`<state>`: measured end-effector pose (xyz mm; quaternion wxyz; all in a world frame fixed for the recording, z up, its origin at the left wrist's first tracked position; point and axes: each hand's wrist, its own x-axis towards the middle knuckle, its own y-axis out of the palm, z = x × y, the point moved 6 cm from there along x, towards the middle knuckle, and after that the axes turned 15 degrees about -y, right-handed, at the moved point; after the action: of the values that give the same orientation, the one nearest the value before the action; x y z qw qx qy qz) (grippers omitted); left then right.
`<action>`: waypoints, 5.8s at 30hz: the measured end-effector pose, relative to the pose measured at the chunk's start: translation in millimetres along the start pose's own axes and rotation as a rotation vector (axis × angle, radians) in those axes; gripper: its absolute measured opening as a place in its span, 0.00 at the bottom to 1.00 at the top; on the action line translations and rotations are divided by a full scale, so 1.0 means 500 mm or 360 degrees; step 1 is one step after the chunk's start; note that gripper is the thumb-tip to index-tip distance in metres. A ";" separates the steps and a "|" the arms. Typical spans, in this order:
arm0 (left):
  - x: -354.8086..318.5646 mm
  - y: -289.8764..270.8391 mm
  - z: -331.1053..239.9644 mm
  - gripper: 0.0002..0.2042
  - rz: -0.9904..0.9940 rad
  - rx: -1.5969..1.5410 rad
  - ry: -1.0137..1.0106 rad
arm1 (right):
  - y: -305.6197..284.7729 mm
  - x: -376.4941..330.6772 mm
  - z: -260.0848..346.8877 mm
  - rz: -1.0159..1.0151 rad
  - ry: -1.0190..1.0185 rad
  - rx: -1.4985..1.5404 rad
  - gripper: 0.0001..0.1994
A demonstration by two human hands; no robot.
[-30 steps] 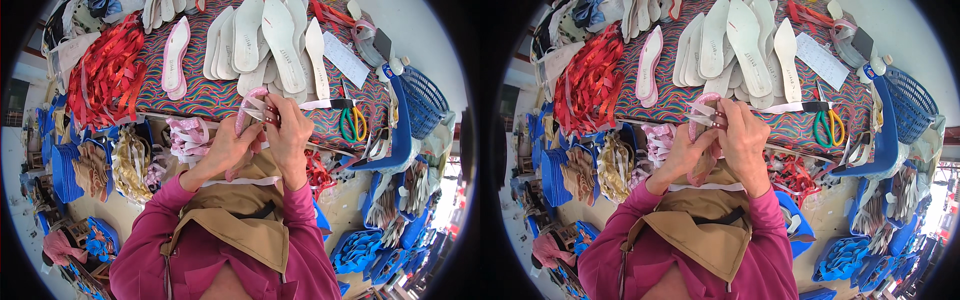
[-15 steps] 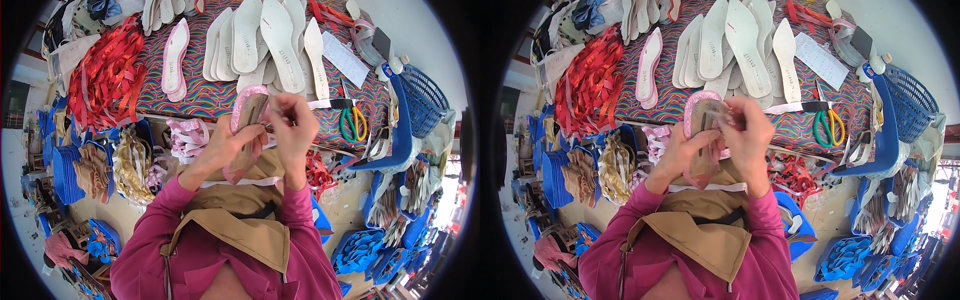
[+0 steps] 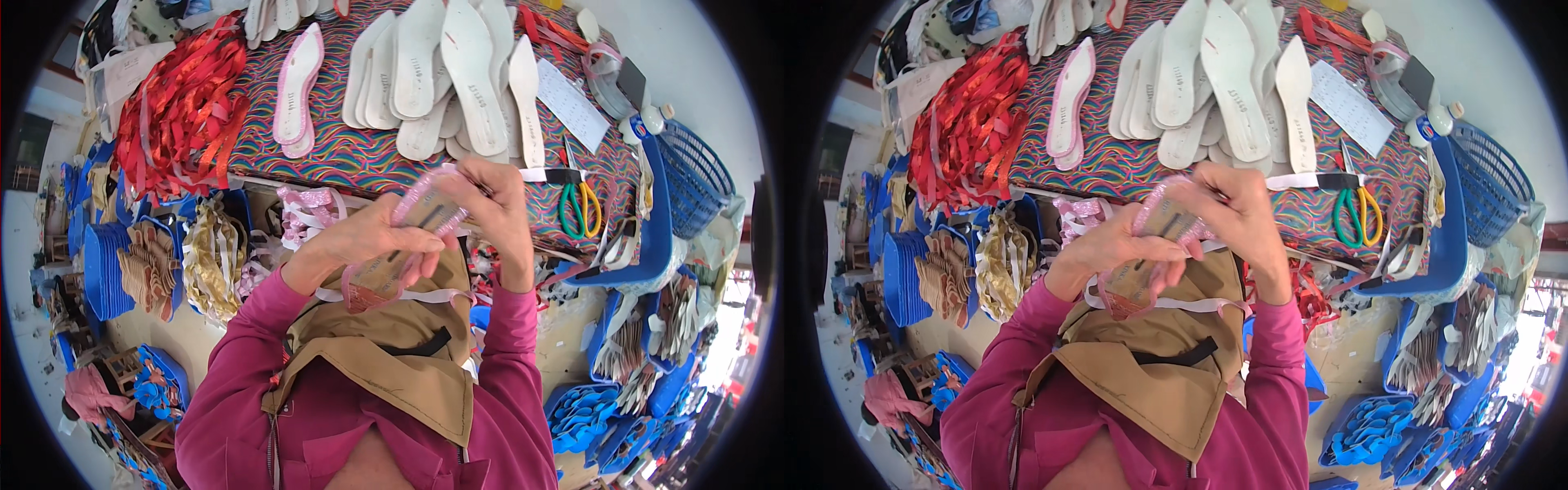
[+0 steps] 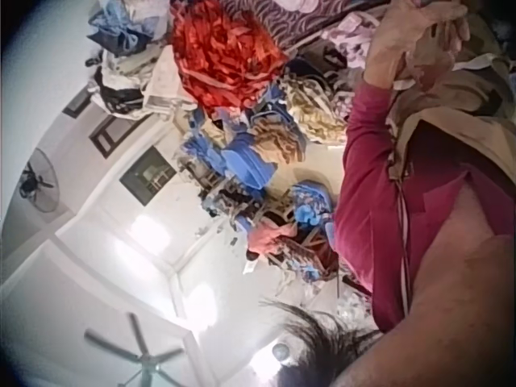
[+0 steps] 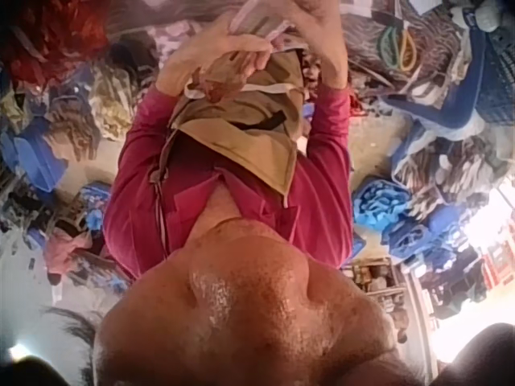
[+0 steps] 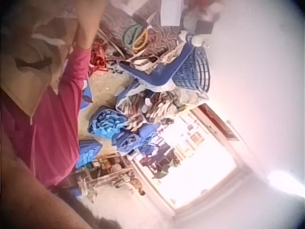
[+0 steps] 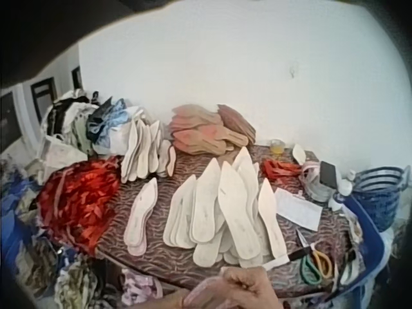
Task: Attaching pink decorative ribbons to shoe insoles at a workstation.
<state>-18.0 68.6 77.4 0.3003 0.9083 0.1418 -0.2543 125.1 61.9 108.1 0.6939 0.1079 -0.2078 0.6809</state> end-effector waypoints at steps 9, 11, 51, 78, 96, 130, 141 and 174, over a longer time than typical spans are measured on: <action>-0.013 -0.060 -0.061 0.16 -0.0447 0.0185 0.0826 | -0.030 -0.075 -0.070 -0.1441 0.0403 0.0710 0.09; -0.031 -0.079 -0.080 0.18 -0.0605 0.0030 0.1051 | -0.006 -0.076 -0.091 -0.1578 0.0483 0.0850 0.11; -0.117 -0.542 -0.104 0.33 -0.2888 0.1519 0.0401 | 0.297 0.052 -0.163 -0.0057 -0.0880 -0.0812 0.20; 0.105 -0.098 -0.059 0.08 -0.0924 0.1534 0.0995 | -0.360 -0.175 -0.108 -0.0563 0.0076 -0.1244 0.08; 0.116 0.039 -0.061 0.12 -0.0230 0.0213 0.0461 | -0.159 -0.142 0.042 -0.0709 -0.0144 -0.0612 0.08; 0.037 0.040 -0.117 0.06 -0.0305 0.1378 0.0201 | -0.114 -0.207 0.031 -0.0484 0.0400 0.0054 0.09; -0.026 -0.079 -0.189 0.04 -0.0579 0.1095 0.0198 | -0.171 -0.359 -0.005 -0.0508 0.0762 -0.0420 0.11; 0.236 -0.259 -0.343 0.20 -0.0945 0.0201 0.1129 | -0.222 0.175 -0.194 -0.0881 -0.0272 -0.0850 0.08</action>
<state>91.4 287.6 70.1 0.0917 0.8758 0.4738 -0.0111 247.4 177.2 74.7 0.8350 0.0320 -0.3978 0.3788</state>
